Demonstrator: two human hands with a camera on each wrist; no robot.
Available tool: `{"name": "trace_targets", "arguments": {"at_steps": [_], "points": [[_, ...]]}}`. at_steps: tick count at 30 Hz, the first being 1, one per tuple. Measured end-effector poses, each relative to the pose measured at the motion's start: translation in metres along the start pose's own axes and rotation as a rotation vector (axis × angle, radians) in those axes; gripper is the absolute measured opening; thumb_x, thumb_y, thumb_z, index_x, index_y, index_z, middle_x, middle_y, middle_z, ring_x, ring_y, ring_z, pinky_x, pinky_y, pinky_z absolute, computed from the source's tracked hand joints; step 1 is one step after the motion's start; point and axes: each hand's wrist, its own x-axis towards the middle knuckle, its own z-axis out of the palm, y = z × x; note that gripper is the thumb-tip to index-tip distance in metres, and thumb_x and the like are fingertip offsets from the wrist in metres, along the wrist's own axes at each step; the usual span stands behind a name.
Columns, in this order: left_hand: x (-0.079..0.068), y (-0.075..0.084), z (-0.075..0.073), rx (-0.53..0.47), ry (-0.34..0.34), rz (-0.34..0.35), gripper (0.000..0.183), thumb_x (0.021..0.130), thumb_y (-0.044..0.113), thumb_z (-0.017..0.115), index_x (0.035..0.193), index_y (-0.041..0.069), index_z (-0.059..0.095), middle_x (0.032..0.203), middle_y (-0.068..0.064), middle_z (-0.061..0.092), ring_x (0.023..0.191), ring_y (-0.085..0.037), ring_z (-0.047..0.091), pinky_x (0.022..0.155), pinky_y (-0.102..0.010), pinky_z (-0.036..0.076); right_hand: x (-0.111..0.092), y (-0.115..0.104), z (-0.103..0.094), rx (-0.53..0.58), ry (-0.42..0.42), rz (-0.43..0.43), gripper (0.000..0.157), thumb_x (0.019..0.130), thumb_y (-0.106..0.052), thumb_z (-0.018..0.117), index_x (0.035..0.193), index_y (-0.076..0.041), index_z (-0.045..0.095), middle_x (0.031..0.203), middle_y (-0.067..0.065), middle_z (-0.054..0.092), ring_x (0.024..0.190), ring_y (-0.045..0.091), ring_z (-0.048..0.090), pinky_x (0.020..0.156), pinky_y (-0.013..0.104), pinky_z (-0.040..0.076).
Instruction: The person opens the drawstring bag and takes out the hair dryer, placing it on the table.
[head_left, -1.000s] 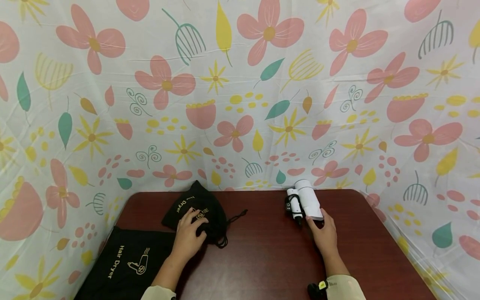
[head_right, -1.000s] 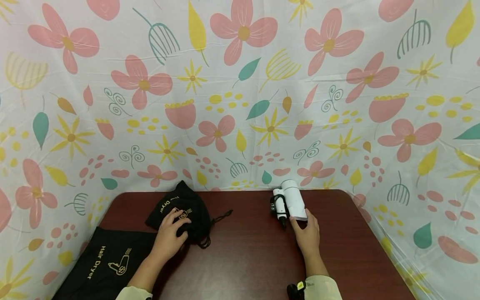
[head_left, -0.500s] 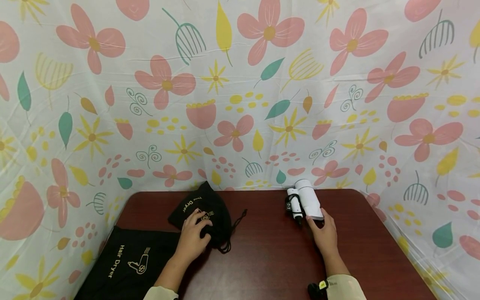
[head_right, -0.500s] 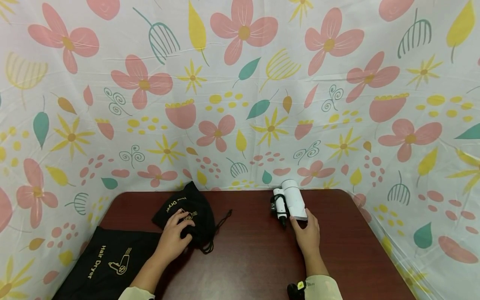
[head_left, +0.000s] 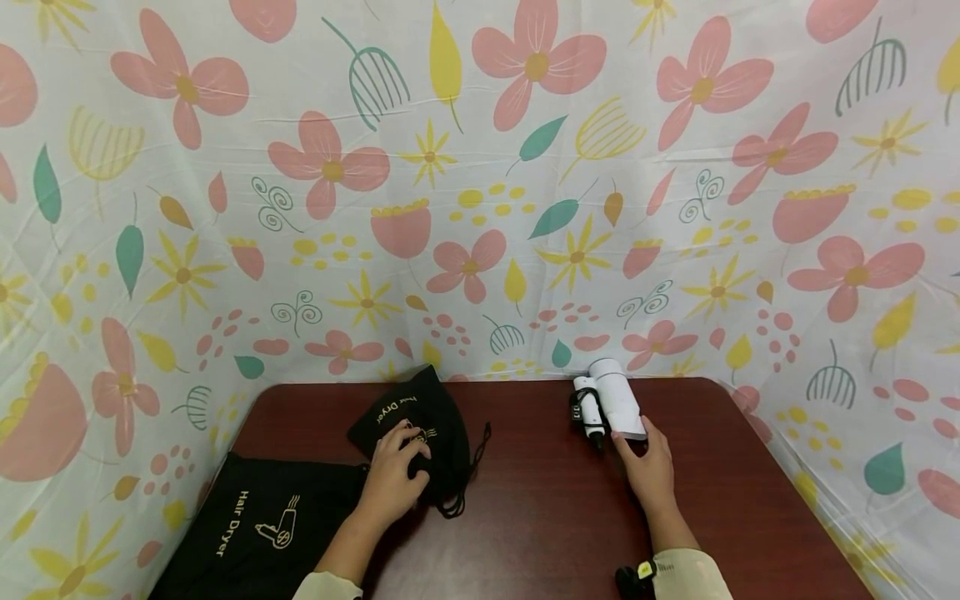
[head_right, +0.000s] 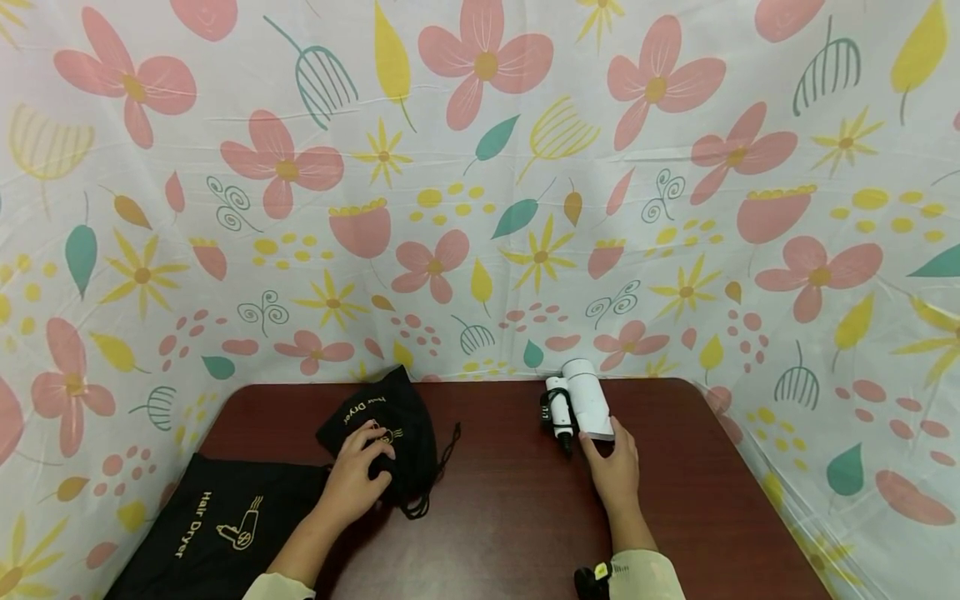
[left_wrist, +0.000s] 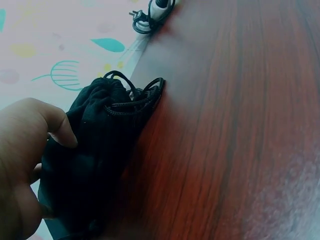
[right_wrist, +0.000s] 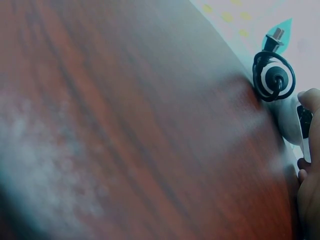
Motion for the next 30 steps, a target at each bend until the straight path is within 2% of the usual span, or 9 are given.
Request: {"name": "trace_targets", "arguments": {"at_steps": [6,14,21,25,28,30], "points": [[-0.001,0.003,0.002,-0.033,-0.01,-0.015,0.026,0.083,0.004,0.069,0.09,0.027,0.06,0.144,-0.007,0.054,0.15,-0.032,0.033,0.117,-0.071,0.022,0.0,0.0,0.001,0.006,0.002,-0.003,0.076,0.095,-0.039,0.069,0.154,-0.004,0.037,0.155,0.026,0.038,0.142,0.041,0.037,0.113,0.055,0.034],[0.0,0.003,0.005,-0.107,-0.039,0.017,0.028,0.083,0.0,0.065,0.089,0.027,0.059,0.145,-0.009,0.053,0.152,-0.033,0.031,0.118,-0.072,0.018,0.001,0.003,0.001,-0.004,-0.018,0.02,0.08,0.095,-0.044,0.068,0.157,-0.006,0.033,0.157,0.026,0.035,0.144,0.041,0.035,0.114,0.056,0.033],[-0.008,0.004,0.0,-0.182,-0.068,-0.006,0.029,0.087,-0.003,0.063,0.102,0.022,0.066,0.157,-0.01,0.044,0.156,-0.035,0.021,0.121,-0.069,0.016,-0.001,-0.001,-0.001,0.01,-0.024,0.015,0.08,0.096,-0.043,0.067,0.157,-0.006,0.032,0.157,0.026,0.033,0.144,0.042,0.034,0.113,0.057,0.033],[-0.014,0.009,-0.002,-0.222,-0.002,-0.037,0.034,0.087,-0.004,0.062,0.112,0.018,0.068,0.155,-0.008,0.046,0.155,-0.035,0.024,0.112,-0.061,0.036,-0.002,-0.003,-0.003,0.048,-0.025,0.02,0.078,0.097,-0.042,0.066,0.158,-0.007,0.031,0.158,0.026,0.031,0.142,0.041,0.036,0.113,0.055,0.035],[-0.018,0.013,-0.003,-0.209,0.079,-0.043,0.034,0.087,-0.002,0.064,0.114,0.018,0.07,0.148,-0.007,0.052,0.149,-0.034,0.034,0.102,-0.056,0.044,-0.003,-0.004,-0.004,0.095,-0.013,0.03,0.077,0.097,-0.04,0.066,0.158,-0.007,0.032,0.158,0.026,0.03,0.139,0.04,0.039,0.112,0.055,0.036],[-0.021,0.017,-0.005,-0.191,0.127,-0.044,0.032,0.088,-0.001,0.065,0.113,0.017,0.071,0.14,-0.006,0.056,0.14,-0.032,0.043,0.101,-0.055,0.046,-0.005,-0.004,-0.004,0.118,0.001,0.033,0.075,0.098,-0.039,0.066,0.157,-0.007,0.033,0.158,0.026,0.029,0.138,0.039,0.04,0.111,0.054,0.037]]}}
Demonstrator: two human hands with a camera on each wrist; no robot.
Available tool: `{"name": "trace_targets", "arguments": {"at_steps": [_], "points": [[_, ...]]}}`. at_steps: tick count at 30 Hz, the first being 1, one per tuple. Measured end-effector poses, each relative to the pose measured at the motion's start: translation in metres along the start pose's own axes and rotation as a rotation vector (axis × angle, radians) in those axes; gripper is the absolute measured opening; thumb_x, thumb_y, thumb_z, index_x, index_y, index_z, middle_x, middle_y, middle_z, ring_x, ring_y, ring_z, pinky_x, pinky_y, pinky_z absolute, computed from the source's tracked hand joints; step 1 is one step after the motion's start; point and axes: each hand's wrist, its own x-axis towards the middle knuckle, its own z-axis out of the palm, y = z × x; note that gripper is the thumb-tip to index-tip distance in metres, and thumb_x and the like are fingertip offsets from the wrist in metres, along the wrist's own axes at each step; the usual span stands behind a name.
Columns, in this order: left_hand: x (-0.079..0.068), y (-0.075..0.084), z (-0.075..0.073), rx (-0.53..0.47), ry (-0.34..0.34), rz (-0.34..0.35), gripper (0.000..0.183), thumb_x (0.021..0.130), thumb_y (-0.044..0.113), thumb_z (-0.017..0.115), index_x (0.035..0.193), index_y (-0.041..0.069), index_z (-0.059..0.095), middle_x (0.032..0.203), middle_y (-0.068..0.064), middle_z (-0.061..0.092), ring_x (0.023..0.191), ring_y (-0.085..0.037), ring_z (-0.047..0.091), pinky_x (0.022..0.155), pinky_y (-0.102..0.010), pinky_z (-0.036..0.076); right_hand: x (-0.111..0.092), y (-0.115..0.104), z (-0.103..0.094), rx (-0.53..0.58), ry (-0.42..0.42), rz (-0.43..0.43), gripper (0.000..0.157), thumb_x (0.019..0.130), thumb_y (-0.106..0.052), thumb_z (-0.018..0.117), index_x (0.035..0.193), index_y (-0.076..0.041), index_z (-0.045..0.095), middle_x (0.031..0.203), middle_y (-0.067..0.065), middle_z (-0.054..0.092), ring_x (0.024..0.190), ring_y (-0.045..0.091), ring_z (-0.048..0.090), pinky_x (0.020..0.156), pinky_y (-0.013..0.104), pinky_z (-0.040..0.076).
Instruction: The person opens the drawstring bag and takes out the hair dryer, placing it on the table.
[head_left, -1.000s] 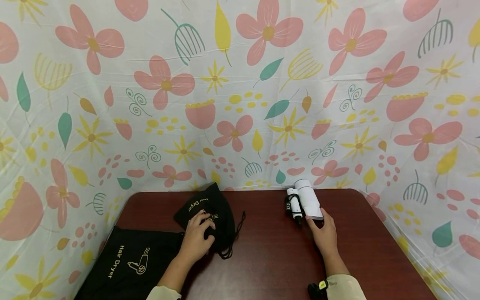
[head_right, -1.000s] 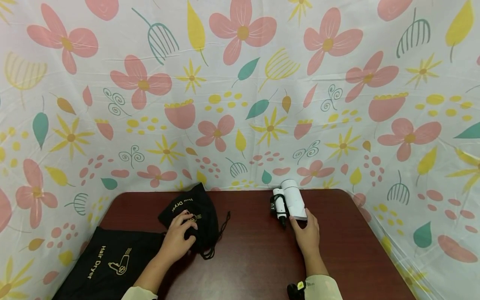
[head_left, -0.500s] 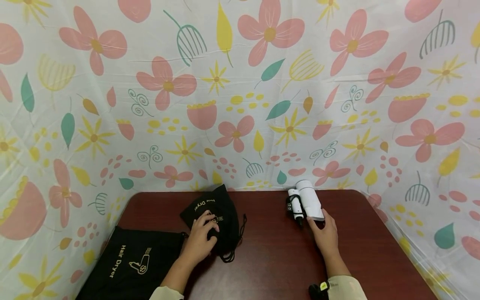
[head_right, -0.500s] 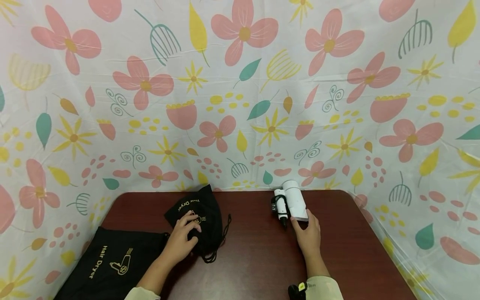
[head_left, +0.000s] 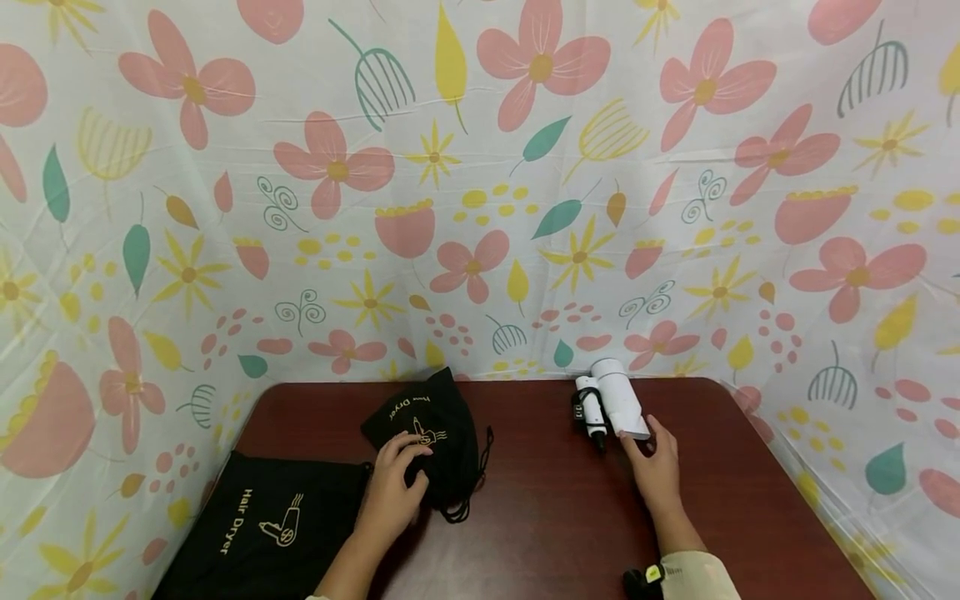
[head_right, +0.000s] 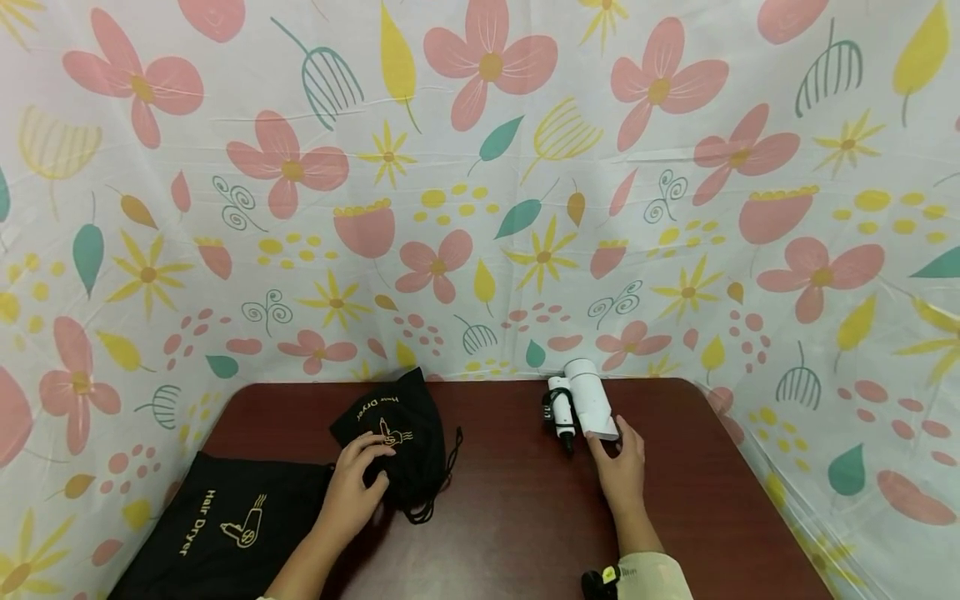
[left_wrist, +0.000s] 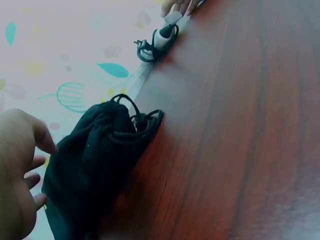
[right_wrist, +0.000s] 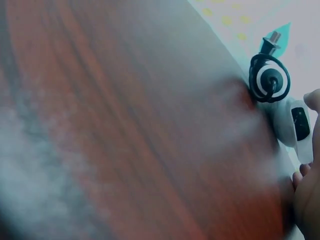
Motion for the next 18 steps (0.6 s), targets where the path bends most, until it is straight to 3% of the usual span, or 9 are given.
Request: {"name": "trace_targets", "arguments": {"at_steps": [4,10,18], "points": [[-0.007,0.006,-0.003,0.043,0.049,-0.035,0.028,0.089,0.003,0.069,0.11,0.021,0.073,0.122,0.005,0.059,0.115,-0.017,0.052,0.089,-0.044,0.05,-0.006,-0.004,0.0,0.013,0.063,-0.025,0.07,0.096,-0.034,0.07,0.153,-0.007,0.04,0.157,0.023,0.032,0.139,0.039,0.039,0.111,0.056,0.035],[-0.019,0.009,-0.002,0.019,0.001,-0.091,0.026,0.09,0.005,0.068,0.108,0.024,0.071,0.102,0.013,0.058,0.087,-0.004,0.055,0.074,-0.025,0.051,-0.015,-0.016,-0.001,0.064,0.172,-0.058,0.062,0.092,-0.025,0.075,0.145,-0.006,0.051,0.154,0.018,0.036,0.142,0.038,0.035,0.114,0.059,0.029],[-0.031,0.005,0.004,-0.059,-0.109,-0.132,0.029,0.088,0.0,0.064,0.108,0.02,0.07,0.092,0.007,0.06,0.08,0.0,0.056,0.067,-0.02,0.052,-0.03,-0.035,0.007,0.085,0.164,-0.079,0.053,0.096,-0.024,0.071,0.144,-0.01,0.053,0.147,0.013,0.042,0.131,0.029,0.044,0.105,0.045,0.035]]}}
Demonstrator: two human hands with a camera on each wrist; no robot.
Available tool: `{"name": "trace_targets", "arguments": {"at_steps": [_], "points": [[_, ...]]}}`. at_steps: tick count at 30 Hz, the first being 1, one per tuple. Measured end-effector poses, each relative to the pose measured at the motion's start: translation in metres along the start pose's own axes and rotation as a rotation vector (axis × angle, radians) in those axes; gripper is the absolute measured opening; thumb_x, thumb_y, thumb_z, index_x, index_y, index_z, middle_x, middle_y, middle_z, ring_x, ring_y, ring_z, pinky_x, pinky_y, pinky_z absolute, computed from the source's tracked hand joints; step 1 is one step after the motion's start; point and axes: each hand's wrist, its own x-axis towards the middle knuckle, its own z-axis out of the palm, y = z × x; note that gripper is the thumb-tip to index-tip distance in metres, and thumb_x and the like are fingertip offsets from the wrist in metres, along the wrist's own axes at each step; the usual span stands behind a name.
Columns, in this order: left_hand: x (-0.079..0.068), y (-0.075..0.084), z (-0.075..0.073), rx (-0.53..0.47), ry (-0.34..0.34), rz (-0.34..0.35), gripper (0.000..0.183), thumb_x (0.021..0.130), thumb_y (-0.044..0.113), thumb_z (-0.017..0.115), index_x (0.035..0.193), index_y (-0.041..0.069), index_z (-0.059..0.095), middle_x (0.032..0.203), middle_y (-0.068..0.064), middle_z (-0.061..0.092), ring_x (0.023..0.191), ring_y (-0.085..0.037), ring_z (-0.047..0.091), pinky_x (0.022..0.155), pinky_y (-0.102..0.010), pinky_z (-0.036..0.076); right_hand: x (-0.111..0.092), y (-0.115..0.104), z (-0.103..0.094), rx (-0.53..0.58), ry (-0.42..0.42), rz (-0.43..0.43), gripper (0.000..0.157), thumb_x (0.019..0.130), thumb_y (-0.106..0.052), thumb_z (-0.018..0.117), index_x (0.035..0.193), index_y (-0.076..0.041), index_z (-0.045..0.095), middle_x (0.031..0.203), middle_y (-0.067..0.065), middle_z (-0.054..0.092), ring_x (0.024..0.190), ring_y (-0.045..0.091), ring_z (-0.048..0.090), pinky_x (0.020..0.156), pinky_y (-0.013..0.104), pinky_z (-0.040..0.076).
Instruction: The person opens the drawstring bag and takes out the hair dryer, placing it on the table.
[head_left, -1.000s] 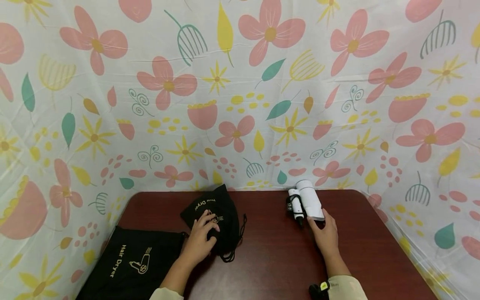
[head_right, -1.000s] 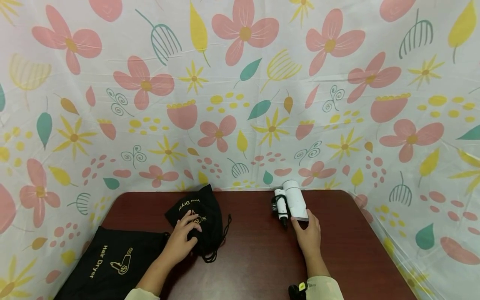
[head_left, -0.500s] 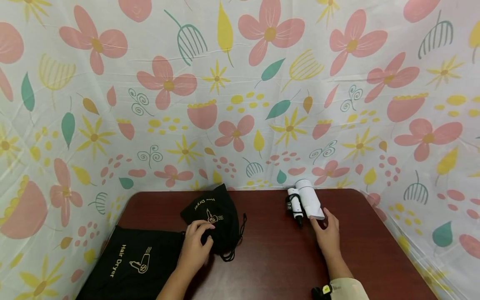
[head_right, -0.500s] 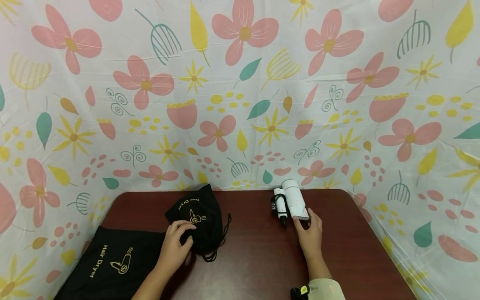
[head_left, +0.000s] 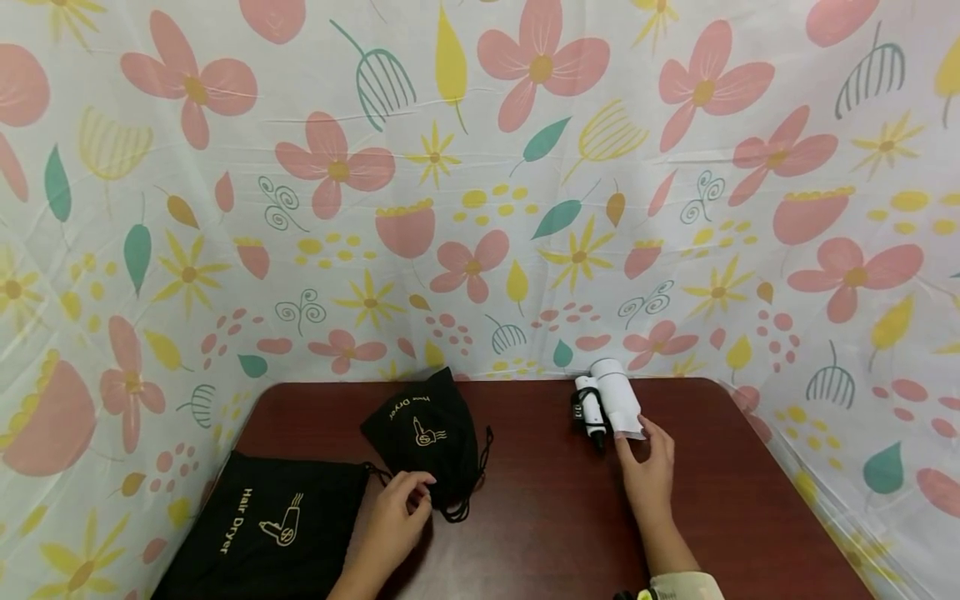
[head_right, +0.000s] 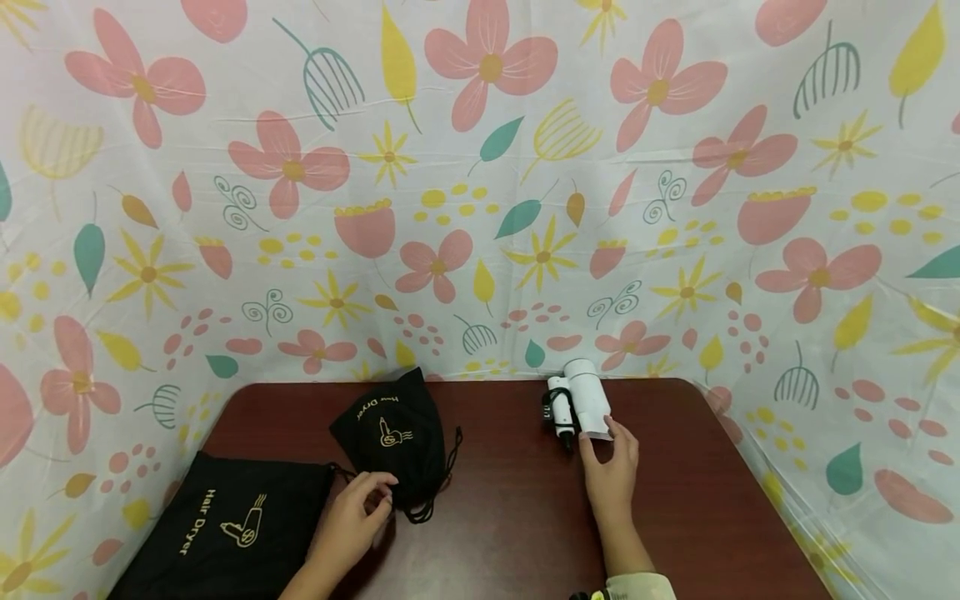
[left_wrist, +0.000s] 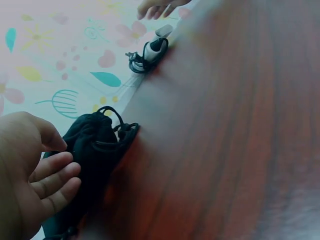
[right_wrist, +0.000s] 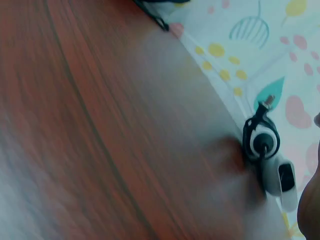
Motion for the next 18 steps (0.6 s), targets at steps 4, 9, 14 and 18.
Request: {"name": "trace_targets", "arguments": {"at_steps": [4,9,14,18], "points": [[-0.004,-0.003,0.002,-0.026,-0.027,-0.016,0.031,0.088,-0.001,0.064,0.112,0.018,0.07,0.091,0.004,0.061,0.08,0.0,0.058,0.067,-0.019,0.052,-0.008,-0.007,0.009,0.022,-0.002,-0.053,0.046,0.095,-0.018,0.071,0.139,-0.008,0.058,0.132,0.014,0.052,0.113,0.023,0.052,0.095,0.023,0.04],[-0.007,-0.005,0.005,-0.034,-0.05,-0.041,0.034,0.089,0.0,0.063,0.117,0.018,0.069,0.093,0.004,0.062,0.082,-0.001,0.058,0.068,-0.019,0.053,-0.018,-0.013,0.019,0.042,-0.038,-0.096,0.036,0.094,-0.013,0.072,0.128,-0.004,0.064,0.118,0.012,0.058,0.101,0.014,0.054,0.083,0.005,0.04],[-0.01,-0.005,0.007,-0.017,-0.059,-0.104,0.035,0.09,0.004,0.063,0.121,0.021,0.067,0.097,0.003,0.065,0.083,-0.001,0.06,0.07,-0.02,0.053,-0.028,-0.019,0.027,0.077,-0.127,-0.095,0.03,0.094,-0.008,0.07,0.123,-0.002,0.066,0.116,0.013,0.06,0.1,0.012,0.056,0.083,0.007,0.044],[-0.012,-0.003,0.008,-0.032,-0.069,-0.169,0.037,0.09,0.007,0.061,0.124,0.022,0.067,0.101,0.001,0.072,0.086,-0.004,0.065,0.071,-0.021,0.053,-0.038,-0.028,0.034,0.12,-0.223,-0.096,0.025,0.095,-0.004,0.067,0.12,-0.002,0.067,0.111,0.014,0.065,0.098,0.009,0.06,0.082,0.008,0.047]]}}
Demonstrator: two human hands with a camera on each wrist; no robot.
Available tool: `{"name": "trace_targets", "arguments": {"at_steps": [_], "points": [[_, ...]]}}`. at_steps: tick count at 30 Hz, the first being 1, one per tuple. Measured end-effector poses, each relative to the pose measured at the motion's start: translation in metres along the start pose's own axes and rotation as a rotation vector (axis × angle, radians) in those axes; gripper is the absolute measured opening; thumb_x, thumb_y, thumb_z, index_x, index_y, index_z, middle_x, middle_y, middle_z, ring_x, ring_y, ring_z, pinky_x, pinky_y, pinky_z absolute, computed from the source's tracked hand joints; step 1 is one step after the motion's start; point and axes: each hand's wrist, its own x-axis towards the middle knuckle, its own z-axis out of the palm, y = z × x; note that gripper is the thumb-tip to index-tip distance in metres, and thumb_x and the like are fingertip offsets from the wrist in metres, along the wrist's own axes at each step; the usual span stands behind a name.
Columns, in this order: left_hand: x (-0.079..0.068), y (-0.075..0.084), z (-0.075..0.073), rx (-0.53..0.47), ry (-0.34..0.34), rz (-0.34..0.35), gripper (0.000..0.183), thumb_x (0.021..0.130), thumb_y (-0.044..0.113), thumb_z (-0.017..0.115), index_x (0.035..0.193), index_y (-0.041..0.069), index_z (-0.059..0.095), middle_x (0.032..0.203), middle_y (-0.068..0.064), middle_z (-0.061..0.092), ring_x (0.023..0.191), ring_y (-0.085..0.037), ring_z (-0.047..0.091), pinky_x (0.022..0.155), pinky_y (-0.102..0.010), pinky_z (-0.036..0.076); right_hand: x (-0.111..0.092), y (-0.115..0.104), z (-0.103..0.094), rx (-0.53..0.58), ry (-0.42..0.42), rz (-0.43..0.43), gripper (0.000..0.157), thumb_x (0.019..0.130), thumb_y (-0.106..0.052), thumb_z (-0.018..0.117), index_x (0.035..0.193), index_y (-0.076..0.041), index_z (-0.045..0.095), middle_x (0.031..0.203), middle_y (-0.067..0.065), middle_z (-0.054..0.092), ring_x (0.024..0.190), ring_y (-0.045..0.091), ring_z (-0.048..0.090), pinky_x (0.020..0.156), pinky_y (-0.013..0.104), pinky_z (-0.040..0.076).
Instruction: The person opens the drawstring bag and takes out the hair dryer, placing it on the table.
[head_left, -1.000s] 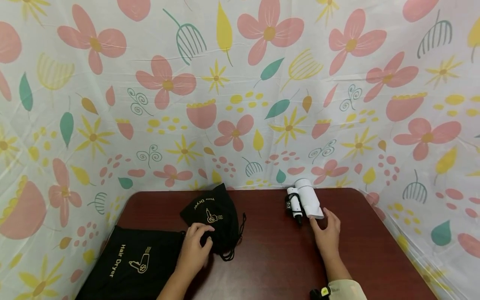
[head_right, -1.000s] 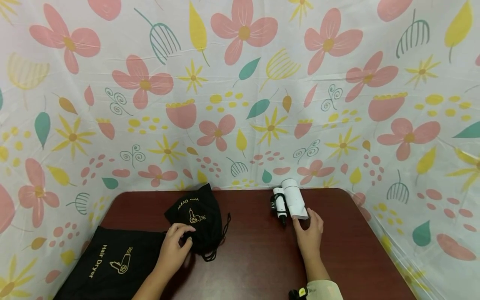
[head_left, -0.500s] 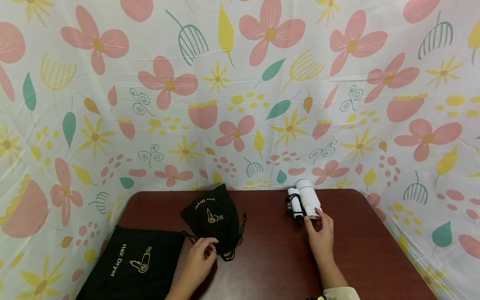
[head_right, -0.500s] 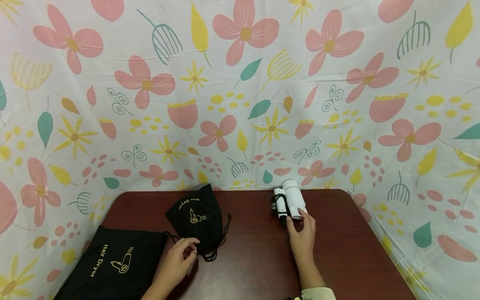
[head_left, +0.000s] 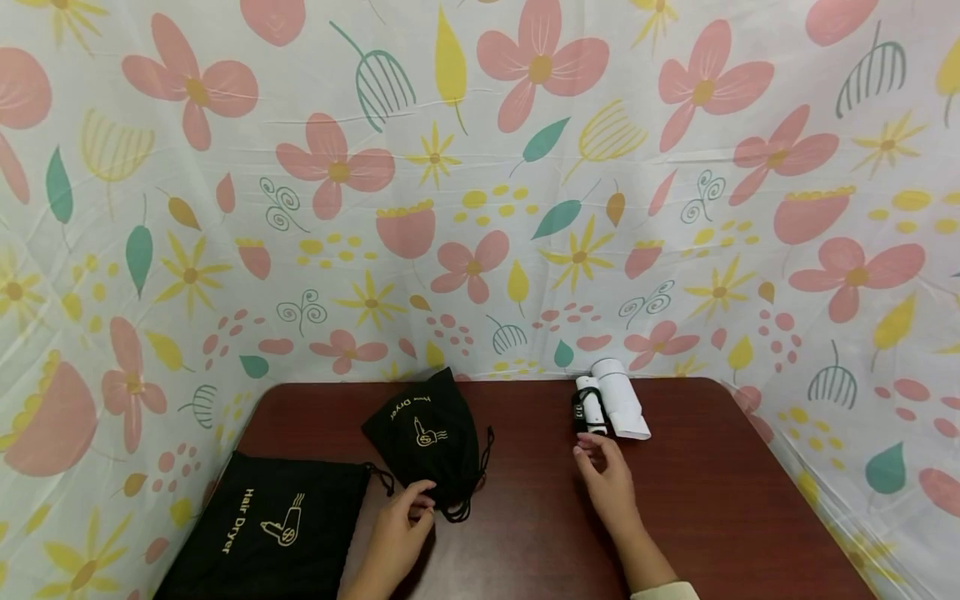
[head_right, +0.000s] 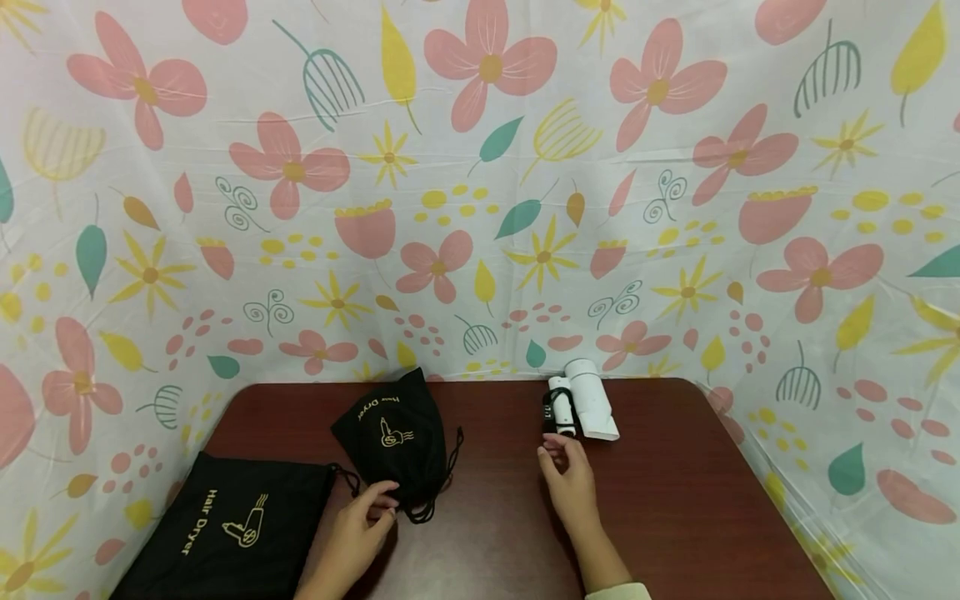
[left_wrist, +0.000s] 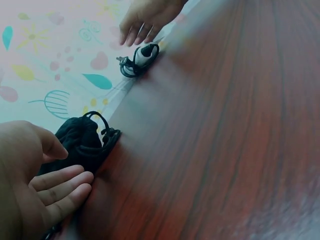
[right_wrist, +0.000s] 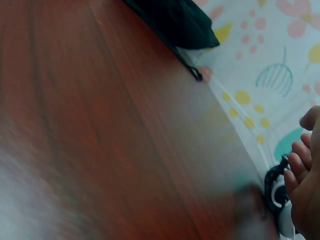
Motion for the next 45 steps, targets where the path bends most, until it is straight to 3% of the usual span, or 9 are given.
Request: {"name": "trace_targets", "arguments": {"at_steps": [7,11,16,22,29,38,45], "points": [[-0.002,0.002,0.003,-0.044,-0.003,-0.06,0.041,0.089,0.009,0.061,0.127,0.024,0.066,0.107,0.001,0.074,0.093,-0.011,0.068,0.073,-0.022,0.053,-0.018,-0.04,0.012,-0.007,-0.138,-0.027,0.023,0.094,-0.001,0.068,0.117,0.001,0.068,0.109,0.017,0.066,0.097,0.021,0.064,0.083,0.02,0.054],[-0.004,0.002,0.005,-0.049,0.003,-0.072,0.042,0.09,0.009,0.062,0.128,0.025,0.065,0.109,0.001,0.073,0.095,-0.013,0.068,0.073,-0.023,0.053,-0.027,-0.058,0.018,0.004,-0.228,-0.04,0.023,0.093,-0.001,0.069,0.116,-0.003,0.069,0.111,0.017,0.066,0.096,0.022,0.065,0.084,0.023,0.055],[-0.004,0.0,0.007,-0.051,-0.009,-0.076,0.044,0.089,0.008,0.061,0.129,0.025,0.064,0.113,-0.001,0.073,0.098,-0.015,0.068,0.074,-0.025,0.053,-0.034,-0.056,0.035,0.04,-0.335,-0.02,0.024,0.093,-0.001,0.068,0.117,-0.007,0.069,0.113,0.02,0.067,0.096,0.02,0.066,0.084,0.025,0.055],[-0.003,0.001,0.008,-0.06,-0.019,-0.1,0.046,0.089,0.01,0.061,0.13,0.028,0.064,0.115,-0.001,0.073,0.1,-0.016,0.068,0.074,-0.027,0.053,-0.04,-0.044,0.053,0.049,-0.474,0.01,0.03,0.096,-0.011,0.069,0.126,-0.012,0.066,0.115,0.012,0.067,0.102,0.018,0.066,0.087,0.025,0.055],[-0.004,0.004,0.008,-0.066,-0.043,-0.126,0.048,0.09,0.01,0.06,0.135,0.026,0.062,0.118,-0.004,0.072,0.101,-0.018,0.068,0.072,-0.03,0.052,-0.045,-0.046,0.067,0.094,-0.649,-0.025,0.039,0.098,-0.021,0.067,0.136,-0.014,0.061,0.123,0.01,0.069,0.112,0.023,0.066,0.093,0.028,0.054],[-0.003,0.005,0.011,-0.044,-0.043,-0.129,0.047,0.091,0.011,0.061,0.136,0.025,0.061,0.117,-0.002,0.071,0.097,-0.014,0.065,0.068,-0.027,0.05,-0.05,-0.047,0.077,0.105,-0.685,-0.06,0.043,0.099,-0.018,0.066,0.141,-0.015,0.058,0.124,0.014,0.067,0.114,0.035,0.065,0.094,0.03,0.055],[-0.001,0.005,0.011,-0.04,-0.043,-0.127,0.044,0.092,0.012,0.061,0.135,0.022,0.061,0.116,-0.003,0.071,0.097,-0.015,0.065,0.068,-0.027,0.049,-0.052,-0.047,0.082,0.111,-0.728,-0.036,0.046,0.1,-0.02,0.065,0.144,-0.019,0.055,0.128,0.01,0.065,0.118,0.034,0.064,0.095,0.03,0.054]]}}
